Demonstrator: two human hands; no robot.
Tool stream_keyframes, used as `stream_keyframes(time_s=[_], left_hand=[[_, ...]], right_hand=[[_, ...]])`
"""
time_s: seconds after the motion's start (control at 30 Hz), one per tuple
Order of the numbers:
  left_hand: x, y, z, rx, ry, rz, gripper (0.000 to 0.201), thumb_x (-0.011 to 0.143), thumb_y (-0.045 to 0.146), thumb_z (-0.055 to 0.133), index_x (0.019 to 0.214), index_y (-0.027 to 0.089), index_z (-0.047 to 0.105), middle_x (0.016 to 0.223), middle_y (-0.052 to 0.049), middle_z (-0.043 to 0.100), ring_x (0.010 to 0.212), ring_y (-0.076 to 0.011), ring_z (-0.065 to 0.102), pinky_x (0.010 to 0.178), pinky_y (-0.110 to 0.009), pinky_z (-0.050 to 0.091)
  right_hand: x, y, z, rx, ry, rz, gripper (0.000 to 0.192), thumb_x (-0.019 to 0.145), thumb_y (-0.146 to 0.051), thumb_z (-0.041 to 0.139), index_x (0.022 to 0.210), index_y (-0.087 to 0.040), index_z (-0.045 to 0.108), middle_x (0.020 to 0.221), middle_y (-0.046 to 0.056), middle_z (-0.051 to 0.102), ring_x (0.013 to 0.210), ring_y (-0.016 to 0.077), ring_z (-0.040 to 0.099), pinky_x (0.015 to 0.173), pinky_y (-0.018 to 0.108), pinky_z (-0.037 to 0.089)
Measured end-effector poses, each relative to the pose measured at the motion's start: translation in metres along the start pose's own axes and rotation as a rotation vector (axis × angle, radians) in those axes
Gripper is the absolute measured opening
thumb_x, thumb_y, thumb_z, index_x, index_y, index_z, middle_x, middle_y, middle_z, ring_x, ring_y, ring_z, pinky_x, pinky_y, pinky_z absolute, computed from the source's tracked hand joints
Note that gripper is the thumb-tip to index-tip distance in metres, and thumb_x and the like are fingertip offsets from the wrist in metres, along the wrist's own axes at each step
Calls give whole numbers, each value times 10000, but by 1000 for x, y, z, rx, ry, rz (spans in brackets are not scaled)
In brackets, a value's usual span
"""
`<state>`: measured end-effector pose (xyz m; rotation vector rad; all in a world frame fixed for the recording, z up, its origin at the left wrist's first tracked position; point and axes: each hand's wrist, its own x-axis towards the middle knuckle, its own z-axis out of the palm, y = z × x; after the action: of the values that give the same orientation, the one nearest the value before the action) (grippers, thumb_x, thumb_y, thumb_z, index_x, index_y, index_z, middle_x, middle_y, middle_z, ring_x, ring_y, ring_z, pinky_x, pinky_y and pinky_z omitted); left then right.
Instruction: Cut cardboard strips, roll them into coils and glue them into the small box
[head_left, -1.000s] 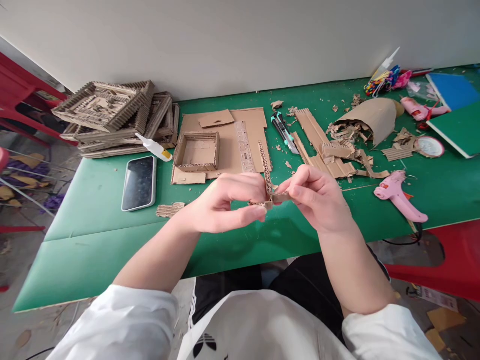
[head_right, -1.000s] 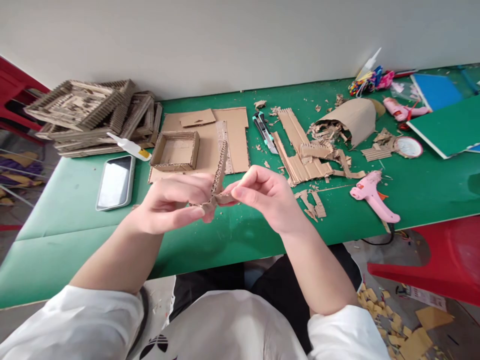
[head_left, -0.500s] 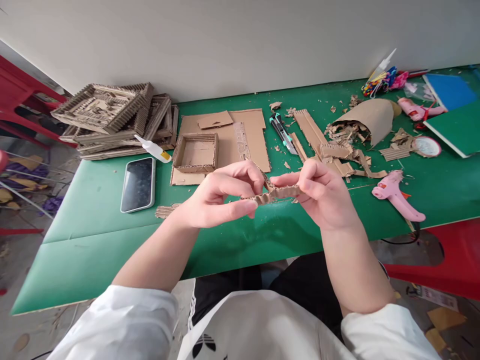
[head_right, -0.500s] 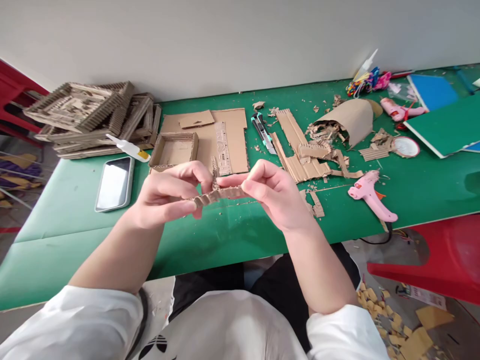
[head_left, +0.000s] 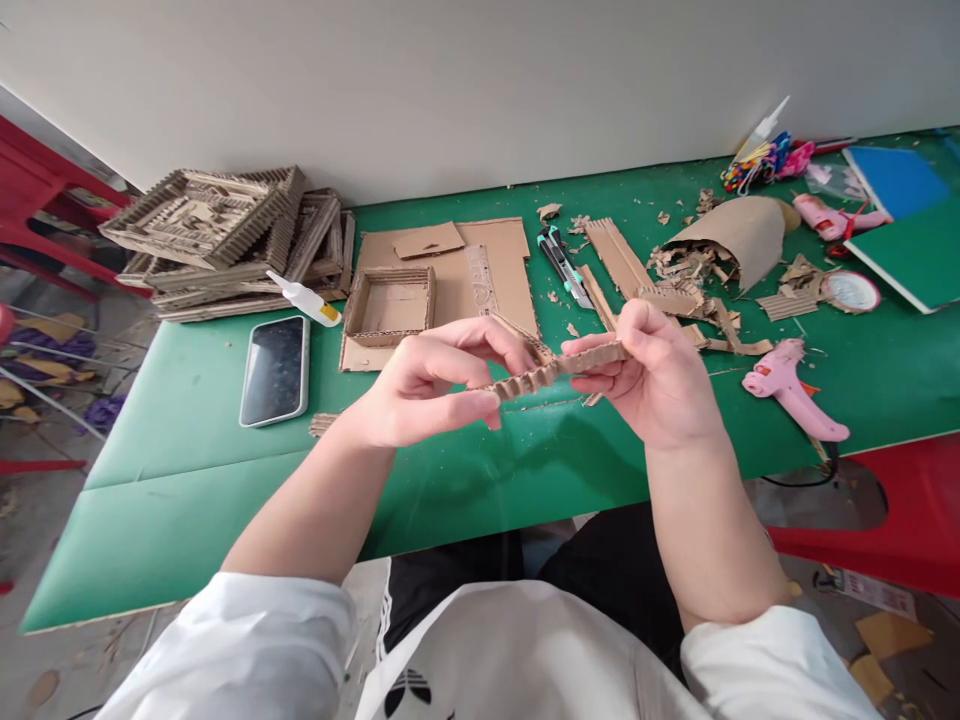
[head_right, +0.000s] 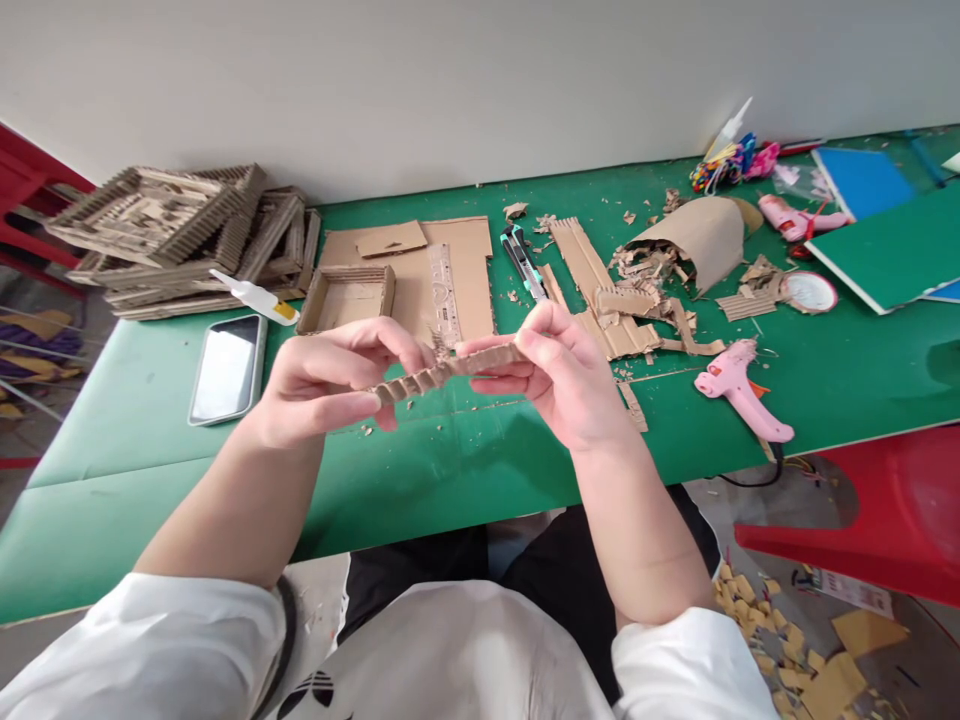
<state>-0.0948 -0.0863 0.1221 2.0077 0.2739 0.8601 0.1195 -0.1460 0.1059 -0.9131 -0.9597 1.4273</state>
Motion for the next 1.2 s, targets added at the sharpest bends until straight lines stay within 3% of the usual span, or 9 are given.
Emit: stream_keyframes(time_s=[0.4, 0.7, 0.87, 0.97, 1.1, 1.2], left_hand=[[3, 2, -6, 62, -9, 39, 262, 841, 286, 583, 613, 195, 671, 1082, -72, 701, 942, -231, 675, 792, -380, 576], [1, 1, -8, 139, 5, -5, 318, 845, 358, 570, 582, 197, 648, 1000, -77, 724, 768, -195, 699, 622, -310, 582], [-1, 5, -2, 289, 12, 28, 312, 837, 270, 531, 541, 186, 584, 1045, -72, 721, 771, -178, 700, 572, -261, 562], [-2, 4, 5, 461, 18, 131, 261, 790, 159, 536, 529, 165, 530, 1110, -108, 696, 734, -157, 695, 568, -248, 552], [-2, 1, 13, 592, 10, 275, 199, 744, 91, 561, 557, 152, 527, 1112, -164, 685, 844, -207, 702, 685, -305, 571], [-3, -2, 13, 598, -1, 290, 190, 777, 124, 562, 588, 152, 556, 1141, -157, 674, 934, -219, 693, 754, -305, 576]], right_hand=[[7, -6, -15, -91, 110, -79, 374, 779, -491, 621, 693, -237, 360, 803, -44, 745, 739, 144, 718, 612, 259, 607], [9, -2, -24, -160, 102, -137, 280, 844, -437, 557, 741, -244, 382, 828, -56, 734, 798, 137, 716, 686, 278, 601], [7, 5, -23, -465, 129, -299, 119, 840, -317, 585, 846, -248, 488, 966, -1, 710, 998, 180, 680, 856, 343, 564], [-1, 3, -15, -683, 143, -418, 71, 859, -259, 545, 918, -236, 576, 1110, 37, 680, 1118, 200, 620, 932, 364, 527], [-9, 2, -7, -899, 86, -446, 257, 845, -283, 580, 1095, -244, 620, 1138, 38, 673, 1066, 192, 633, 860, 324, 557], [-6, 7, -8, -982, 56, -468, 242, 847, -298, 586, 1073, -257, 662, 1067, 20, 704, 933, 174, 673, 754, 299, 577]])
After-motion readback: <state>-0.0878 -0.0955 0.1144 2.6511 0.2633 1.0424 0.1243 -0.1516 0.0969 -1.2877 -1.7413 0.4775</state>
